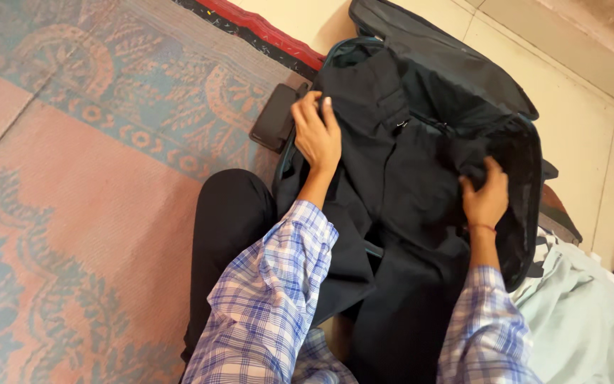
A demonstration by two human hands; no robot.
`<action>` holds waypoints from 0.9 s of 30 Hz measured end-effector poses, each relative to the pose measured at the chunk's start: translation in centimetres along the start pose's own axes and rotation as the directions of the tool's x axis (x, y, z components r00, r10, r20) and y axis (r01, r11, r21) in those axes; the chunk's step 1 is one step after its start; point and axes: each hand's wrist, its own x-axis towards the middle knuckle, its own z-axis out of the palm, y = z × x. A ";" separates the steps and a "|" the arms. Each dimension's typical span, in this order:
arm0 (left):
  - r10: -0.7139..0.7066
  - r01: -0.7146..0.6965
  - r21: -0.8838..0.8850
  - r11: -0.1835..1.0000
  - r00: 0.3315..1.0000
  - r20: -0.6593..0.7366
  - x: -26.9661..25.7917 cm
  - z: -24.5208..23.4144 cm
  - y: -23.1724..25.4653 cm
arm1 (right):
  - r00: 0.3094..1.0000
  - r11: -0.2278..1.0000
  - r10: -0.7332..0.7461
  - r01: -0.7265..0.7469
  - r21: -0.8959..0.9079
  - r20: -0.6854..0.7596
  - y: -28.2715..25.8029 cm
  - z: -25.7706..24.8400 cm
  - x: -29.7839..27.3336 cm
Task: The person buttons a light blue shirt, folds it, and places it into a suitcase before unfolding and rearranging a pair of black trousers inside the suitcase.
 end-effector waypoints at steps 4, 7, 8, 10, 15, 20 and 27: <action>0.271 -0.284 0.167 0.944 0.958 0.099 0.2 0.5 -0.2 | 0.621 0.900 0.388 -0.096 -0.426 0.681 3.5 3.4 2.4; 0.475 -0.502 0.064 0.863 0.847 0.240 -1.4 1.3 0.0 | 0.811 0.923 0.282 -0.083 -0.376 0.512 1.4 5.7 3.2; 0.472 -0.500 0.064 0.864 0.847 0.243 -2.0 1.6 0.1 | 0.869 0.957 0.207 -0.084 -0.278 0.450 0.1 6.0 3.6; 0.528 -0.607 -0.087 0.790 0.602 0.599 -3.7 1.7 0.0 | 0.953 0.999 0.026 -0.011 -0.052 0.302 -3.1 7.3 4.0; 0.347 -0.732 0.047 0.680 0.377 0.859 -6.9 3.6 -2.9 | 0.962 0.934 -0.260 0.228 0.276 0.087 -9.8 11.3 2.9; -0.027 -0.725 0.252 0.641 0.307 0.951 -8.7 5.0 -6.2 | 0.968 0.973 -0.163 0.126 0.193 0.189 -12.9 10.6 -1.1; -0.199 -0.834 0.324 0.447 0.260 0.945 -9.4 6.3 -5.3 | 0.958 0.960 0.017 -0.096 0.263 0.285 -13.1 9.4 -1.3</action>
